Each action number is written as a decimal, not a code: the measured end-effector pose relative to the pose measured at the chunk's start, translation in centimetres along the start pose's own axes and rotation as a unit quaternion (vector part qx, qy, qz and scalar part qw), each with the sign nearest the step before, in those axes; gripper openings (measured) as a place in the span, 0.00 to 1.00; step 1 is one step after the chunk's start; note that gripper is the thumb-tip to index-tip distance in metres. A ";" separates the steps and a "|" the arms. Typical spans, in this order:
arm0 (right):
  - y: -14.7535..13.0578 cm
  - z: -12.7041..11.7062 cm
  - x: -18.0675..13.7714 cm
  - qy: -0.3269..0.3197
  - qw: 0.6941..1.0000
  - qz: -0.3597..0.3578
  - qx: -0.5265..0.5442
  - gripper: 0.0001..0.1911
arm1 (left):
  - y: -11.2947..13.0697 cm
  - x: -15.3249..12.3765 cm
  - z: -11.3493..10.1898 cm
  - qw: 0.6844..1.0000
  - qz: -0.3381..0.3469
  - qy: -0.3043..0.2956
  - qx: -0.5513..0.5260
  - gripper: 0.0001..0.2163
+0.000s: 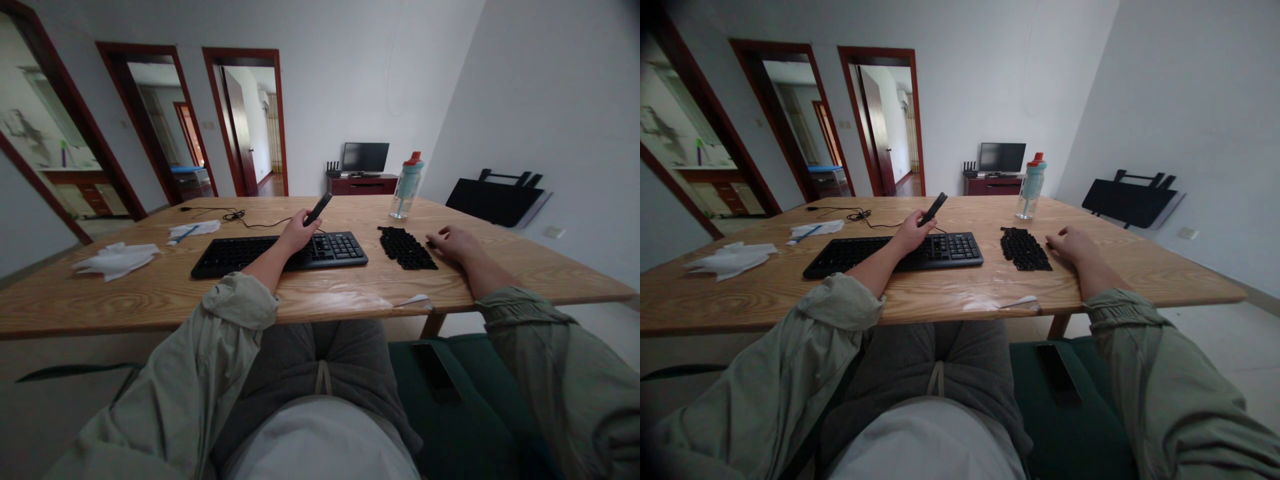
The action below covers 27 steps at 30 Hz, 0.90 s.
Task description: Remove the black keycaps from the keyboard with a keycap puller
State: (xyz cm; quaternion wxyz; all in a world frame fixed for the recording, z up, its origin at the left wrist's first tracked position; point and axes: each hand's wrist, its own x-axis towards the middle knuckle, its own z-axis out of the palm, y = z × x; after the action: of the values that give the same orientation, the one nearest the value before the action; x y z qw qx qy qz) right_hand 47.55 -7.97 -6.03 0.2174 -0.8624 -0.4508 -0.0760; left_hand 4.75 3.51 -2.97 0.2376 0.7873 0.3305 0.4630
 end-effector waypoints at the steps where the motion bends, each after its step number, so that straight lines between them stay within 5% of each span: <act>1: -0.2 -0.5 -0.4 0.050 0.999 0.002 0.013 0.26 | 0.1 -0.1 0.0 1.000 0.007 -0.004 0.007 0.13; 4: -0.5 -1.8 -1.4 0.173 0.984 0.007 0.042 0.20 | 0.7 -0.2 0.1 0.999 0.019 -0.039 0.031 0.12; 8: -0.8 -2.1 -1.7 0.221 0.974 -0.018 0.051 0.15 | 1.7 -0.1 -0.3 0.994 0.012 -0.074 0.083 0.13; 13: -1.4 -1.4 -1.4 0.272 0.957 -0.091 0.043 0.08 | 2.2 1.0 -2.7 0.995 -0.007 -0.022 0.102 0.14; 17: -3.4 -3.5 -2.1 0.284 0.942 -0.164 0.068 0.07 | 1.1 2.0 -5.5 0.993 0.015 0.018 0.112 0.13; 23: -14.8 -9.4 -6.6 0.131 0.925 -0.280 0.219 0.15 | 0.7 2.8 -5.8 0.993 -0.075 0.064 0.063 0.11; 27: -24.9 -7.1 -9.3 -0.088 0.892 -0.335 0.289 0.24 | 2.5 1.4 -3.4 0.995 -0.021 0.022 0.096 0.12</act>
State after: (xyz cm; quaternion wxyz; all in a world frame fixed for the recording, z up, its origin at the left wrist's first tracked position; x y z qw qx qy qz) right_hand 22.37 -5.66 4.92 0.3781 -0.5620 -0.7326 0.0661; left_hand 3.03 3.17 1.07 0.1630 0.7892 0.3951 0.4410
